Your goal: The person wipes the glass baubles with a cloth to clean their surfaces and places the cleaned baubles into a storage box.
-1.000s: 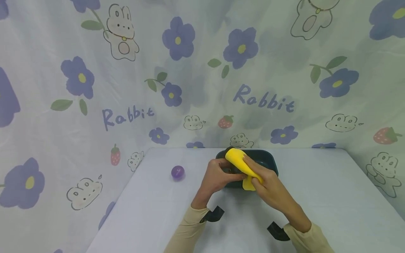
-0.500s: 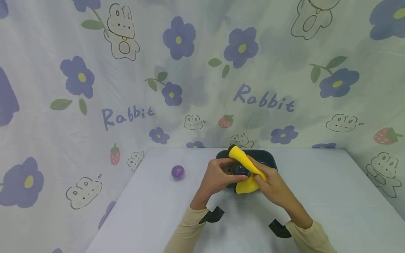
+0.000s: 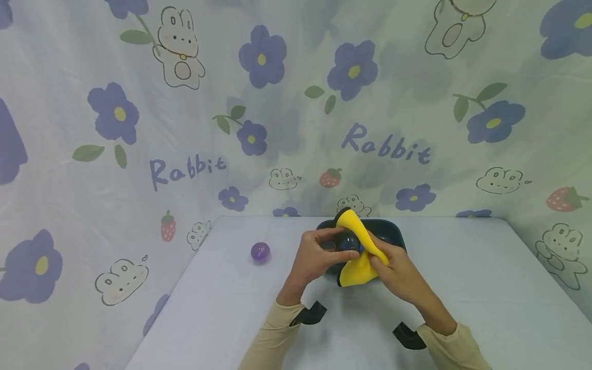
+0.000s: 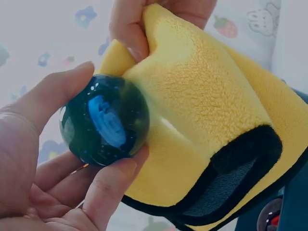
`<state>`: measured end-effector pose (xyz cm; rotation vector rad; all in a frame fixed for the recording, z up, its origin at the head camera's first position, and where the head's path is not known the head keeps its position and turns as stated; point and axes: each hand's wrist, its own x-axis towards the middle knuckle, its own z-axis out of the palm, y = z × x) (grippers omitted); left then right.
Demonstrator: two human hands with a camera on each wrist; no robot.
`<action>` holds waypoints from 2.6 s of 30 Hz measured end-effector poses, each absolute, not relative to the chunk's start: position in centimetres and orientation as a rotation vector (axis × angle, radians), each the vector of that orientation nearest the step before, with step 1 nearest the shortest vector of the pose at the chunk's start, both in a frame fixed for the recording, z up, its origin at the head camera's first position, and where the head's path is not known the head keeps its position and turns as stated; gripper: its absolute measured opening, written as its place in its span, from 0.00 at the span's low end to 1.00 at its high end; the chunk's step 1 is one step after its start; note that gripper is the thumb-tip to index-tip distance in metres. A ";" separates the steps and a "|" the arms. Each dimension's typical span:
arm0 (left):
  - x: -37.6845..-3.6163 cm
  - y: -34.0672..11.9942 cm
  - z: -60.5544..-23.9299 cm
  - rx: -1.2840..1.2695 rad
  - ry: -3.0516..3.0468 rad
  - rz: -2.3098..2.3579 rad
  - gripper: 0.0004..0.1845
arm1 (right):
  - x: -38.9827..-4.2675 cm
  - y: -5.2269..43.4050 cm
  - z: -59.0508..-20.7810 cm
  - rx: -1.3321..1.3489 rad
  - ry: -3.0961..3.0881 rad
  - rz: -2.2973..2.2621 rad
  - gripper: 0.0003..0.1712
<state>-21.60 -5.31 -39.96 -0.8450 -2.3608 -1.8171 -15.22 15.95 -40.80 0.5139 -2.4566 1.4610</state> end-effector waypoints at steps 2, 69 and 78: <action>-21.7 -5.3 -40.1 -0.837 -2.336 -1.833 0.29 | -15.1 15.9 -40.8 0.510 -2.461 1.461 0.31; -21.4 -5.4 -39.7 -0.877 -2.402 -1.798 0.27 | -15.4 16.1 -40.9 0.535 -2.461 1.423 0.32; -21.9 -5.8 -40.0 -0.862 -2.336 -1.899 0.27 | -15.2 15.9 -40.8 0.521 -2.486 1.502 0.31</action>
